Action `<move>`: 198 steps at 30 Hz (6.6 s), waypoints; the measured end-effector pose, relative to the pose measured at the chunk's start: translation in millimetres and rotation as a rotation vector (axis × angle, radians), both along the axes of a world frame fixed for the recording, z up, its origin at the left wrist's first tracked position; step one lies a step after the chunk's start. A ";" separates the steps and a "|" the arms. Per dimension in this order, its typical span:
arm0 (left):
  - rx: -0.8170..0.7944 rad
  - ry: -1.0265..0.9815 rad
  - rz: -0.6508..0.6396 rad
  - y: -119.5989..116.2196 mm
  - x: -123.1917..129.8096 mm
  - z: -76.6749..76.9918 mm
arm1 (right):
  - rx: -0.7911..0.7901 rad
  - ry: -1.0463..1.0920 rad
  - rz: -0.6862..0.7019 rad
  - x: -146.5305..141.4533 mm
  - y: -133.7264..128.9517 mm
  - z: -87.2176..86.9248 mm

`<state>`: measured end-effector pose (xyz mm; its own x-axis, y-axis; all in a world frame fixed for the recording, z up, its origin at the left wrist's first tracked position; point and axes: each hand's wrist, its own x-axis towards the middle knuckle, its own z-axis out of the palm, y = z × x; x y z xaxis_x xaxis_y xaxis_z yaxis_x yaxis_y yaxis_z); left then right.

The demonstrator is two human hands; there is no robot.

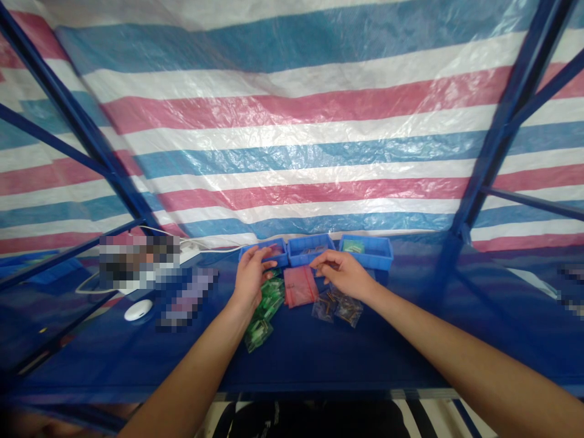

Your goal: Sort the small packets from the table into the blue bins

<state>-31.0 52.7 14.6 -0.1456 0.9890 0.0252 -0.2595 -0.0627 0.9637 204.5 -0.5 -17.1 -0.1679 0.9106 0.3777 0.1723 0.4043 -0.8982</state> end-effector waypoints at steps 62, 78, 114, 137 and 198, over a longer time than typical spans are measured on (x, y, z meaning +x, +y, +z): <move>0.907 1.133 -0.525 -22.1 -6.8 10.8 | 0.434 -0.692 0.132 -8.2 -25.7 18.1; 0.903 1.088 -0.643 -33.0 -7.0 22.5 | 0.406 -0.654 0.034 -10.7 -24.0 16.5; 0.968 1.111 -0.609 -15.1 -11.6 5.7 | 0.146 -0.269 -0.024 -6.3 -14.1 9.4; 0.685 0.708 -0.513 -30.5 4.5 10.3 | 0.125 0.004 -0.062 -9.7 -19.3 21.7; 0.408 0.265 -0.542 -13.9 11.7 -5.9 | 0.000 0.131 -0.085 -5.1 -9.6 13.4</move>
